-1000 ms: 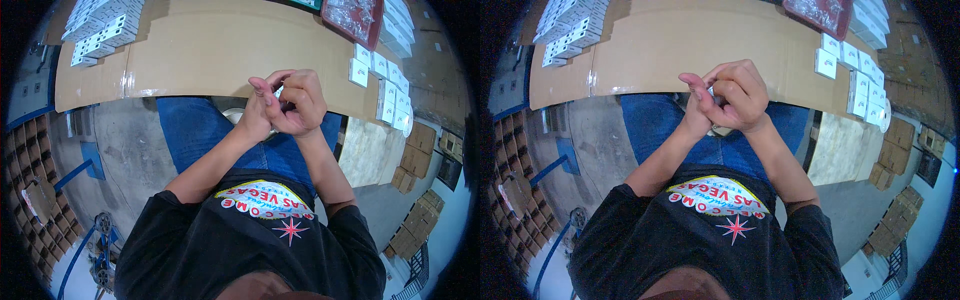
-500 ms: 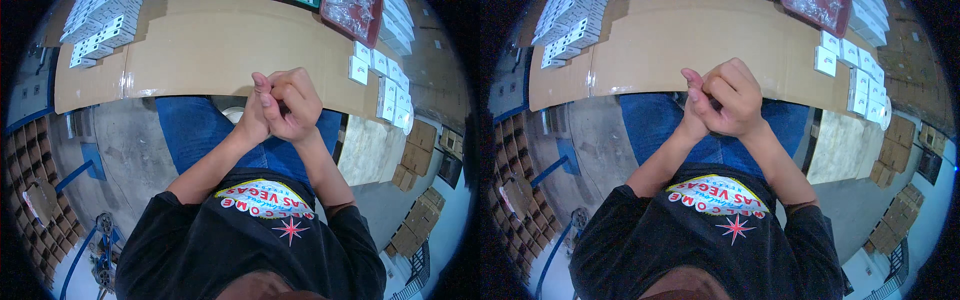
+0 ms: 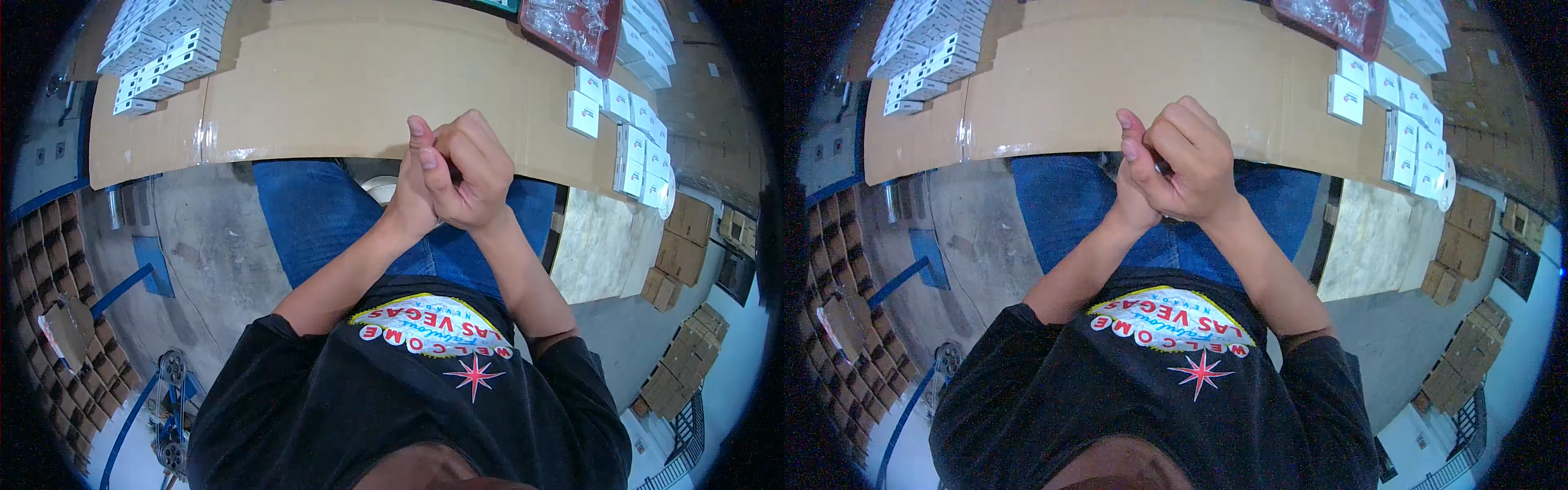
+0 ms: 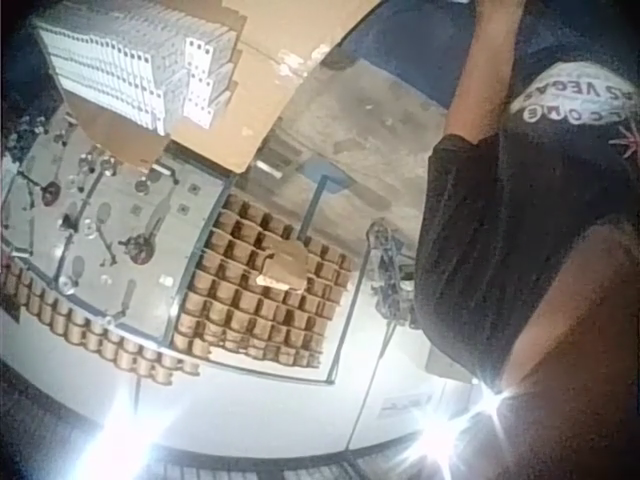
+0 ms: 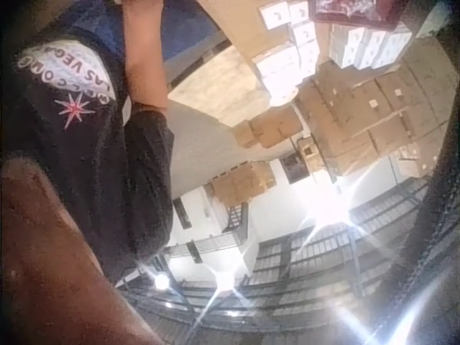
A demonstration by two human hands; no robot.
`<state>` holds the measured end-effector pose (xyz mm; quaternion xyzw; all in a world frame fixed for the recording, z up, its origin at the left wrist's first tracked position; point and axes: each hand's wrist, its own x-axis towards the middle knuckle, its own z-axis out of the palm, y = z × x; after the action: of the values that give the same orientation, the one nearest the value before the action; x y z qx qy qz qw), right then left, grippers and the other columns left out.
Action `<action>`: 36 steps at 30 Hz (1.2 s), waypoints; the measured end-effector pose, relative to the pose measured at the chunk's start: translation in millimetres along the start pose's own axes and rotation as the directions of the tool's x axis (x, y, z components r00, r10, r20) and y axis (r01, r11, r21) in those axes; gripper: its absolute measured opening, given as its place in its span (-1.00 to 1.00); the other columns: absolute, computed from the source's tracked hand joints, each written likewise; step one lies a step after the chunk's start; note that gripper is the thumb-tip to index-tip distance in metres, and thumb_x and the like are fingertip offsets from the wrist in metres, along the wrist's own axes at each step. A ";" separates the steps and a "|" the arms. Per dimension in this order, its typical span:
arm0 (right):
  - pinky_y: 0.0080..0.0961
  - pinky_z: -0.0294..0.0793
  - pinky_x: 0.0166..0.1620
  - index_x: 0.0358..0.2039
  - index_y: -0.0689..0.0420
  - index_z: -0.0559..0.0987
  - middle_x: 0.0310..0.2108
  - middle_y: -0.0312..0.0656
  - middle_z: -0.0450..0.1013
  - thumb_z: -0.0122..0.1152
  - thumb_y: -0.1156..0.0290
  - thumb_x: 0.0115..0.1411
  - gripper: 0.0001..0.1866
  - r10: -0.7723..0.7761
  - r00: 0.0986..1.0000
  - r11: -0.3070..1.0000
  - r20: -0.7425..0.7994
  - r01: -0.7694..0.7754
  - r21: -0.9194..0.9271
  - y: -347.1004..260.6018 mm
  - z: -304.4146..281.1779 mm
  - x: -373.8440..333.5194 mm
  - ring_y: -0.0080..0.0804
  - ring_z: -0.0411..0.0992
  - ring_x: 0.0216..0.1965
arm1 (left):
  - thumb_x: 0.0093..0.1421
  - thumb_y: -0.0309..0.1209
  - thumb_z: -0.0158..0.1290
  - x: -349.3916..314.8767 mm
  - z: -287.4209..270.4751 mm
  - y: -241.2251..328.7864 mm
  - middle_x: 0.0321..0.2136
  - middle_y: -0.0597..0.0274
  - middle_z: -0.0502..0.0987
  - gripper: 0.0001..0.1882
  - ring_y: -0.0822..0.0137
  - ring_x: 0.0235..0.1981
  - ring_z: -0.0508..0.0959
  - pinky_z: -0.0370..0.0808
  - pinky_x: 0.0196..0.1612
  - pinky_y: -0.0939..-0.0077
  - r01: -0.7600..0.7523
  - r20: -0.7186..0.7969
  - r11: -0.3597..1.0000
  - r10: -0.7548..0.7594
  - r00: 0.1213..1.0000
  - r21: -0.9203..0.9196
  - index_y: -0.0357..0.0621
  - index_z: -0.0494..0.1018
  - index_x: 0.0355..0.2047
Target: Assembling small white cardboard boxes and placing components inside.
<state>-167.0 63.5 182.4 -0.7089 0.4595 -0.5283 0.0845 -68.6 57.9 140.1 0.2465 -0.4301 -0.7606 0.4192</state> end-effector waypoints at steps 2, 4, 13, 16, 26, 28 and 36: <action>-0.33 0.22 -0.51 -0.60 0.17 0.46 -0.60 -0.17 0.28 0.36 0.46 0.09 -0.76 0.001 1.000 1.000 -0.001 -0.001 -0.008 0.9 -1.0 -1.0 -0.21 0.25 -0.58 | 0.42 0.42 -0.57 0.1 1.1 -1.0 -0.29 0.33 0.44 -0.11 0.44 -0.21 0.46 0.44 -0.09 0.49 0.004 -0.010 1.000 -0.004 1.000 -0.009 -0.15 0.44 -0.18; -0.33 0.23 -0.51 -0.60 0.18 0.46 -0.60 -0.16 0.28 0.34 0.48 0.08 -0.78 0.005 1.000 1.000 0.026 -0.005 -0.023 3.2 -1.8 -1.9 -0.20 0.25 -0.58 | 0.41 0.42 -0.58 0.5 2.5 -0.7 -0.29 0.33 0.45 -0.10 0.44 -0.21 0.46 0.44 -0.09 0.48 0.009 -0.018 1.000 -0.009 1.000 -0.017 -0.15 0.44 -0.18; -0.30 0.42 -0.30 -0.40 0.19 0.54 -0.39 -0.13 0.45 0.36 0.46 0.09 -0.85 0.113 0.993 0.993 -0.029 -0.113 -0.010 5.8 -8.2 -1.7 -0.16 0.42 -0.36 | 0.33 0.52 -0.62 10.6 17.0 27.4 -0.28 0.33 0.48 0.03 0.44 -0.20 0.48 0.46 -0.09 0.49 0.252 -0.155 0.875 -0.341 0.927 -0.414 -0.19 0.48 -0.05; -0.30 0.49 -0.15 -0.28 0.19 0.57 -0.21 -0.10 0.48 0.39 0.47 0.08 -0.79 0.101 0.994 0.994 0.031 -0.100 -0.052 2.0 -16.6 -12.5 -0.13 0.46 -0.20 | 0.25 0.59 -0.64 11.9 7.1 34.9 -0.27 0.35 0.49 0.15 0.44 -0.21 0.50 0.46 -0.10 0.54 0.274 -0.192 0.904 -0.348 0.918 -0.327 -0.22 0.47 0.10; -0.24 0.50 0.12 0.00 0.20 0.61 0.05 0.00 0.50 0.49 0.41 0.03 -0.51 0.185 0.977 0.982 0.101 -0.182 -0.045 2.6 -23.5 -8.8 -0.03 0.51 0.04 | 0.18 0.65 -0.59 15.4 2.6 30.4 -0.29 0.27 0.54 0.14 0.42 -0.27 0.56 0.55 -0.18 0.50 0.279 -0.201 0.904 -0.354 0.913 -0.324 -0.16 0.43 0.10; -0.22 0.46 0.20 0.06 0.20 0.60 0.13 0.00 0.49 0.53 0.36 0.00 -0.42 0.227 0.954 0.971 0.195 -0.237 0.030 -3.0 -32.5 2.2 -0.02 0.48 0.12 | 0.18 0.65 -0.58 17.4 -3.6 33.7 -0.28 0.23 0.56 0.12 0.39 -0.27 0.60 0.60 -0.20 0.44 0.311 -0.220 0.873 -0.410 0.885 -0.377 -0.14 0.41 0.08; -0.24 0.47 0.23 0.25 0.06 0.54 0.21 -0.05 0.46 0.60 0.28 -0.03 -0.22 0.275 0.840 0.939 0.468 -0.340 0.057 7.2 -53.3 -4.3 -0.12 0.46 0.21 | 0.20 0.62 -0.51 17.6 -16.1 46.5 0.00 -0.08 0.50 0.15 0.10 0.00 0.61 0.61 0.00 0.19 0.517 0.029 0.794 -0.537 0.843 -0.319 -0.17 0.12 0.37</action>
<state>-215.2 82.1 197.9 -0.7215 0.4974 -0.3586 0.3217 -46.3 22.7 171.7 0.3104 -0.2041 -0.8974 0.2379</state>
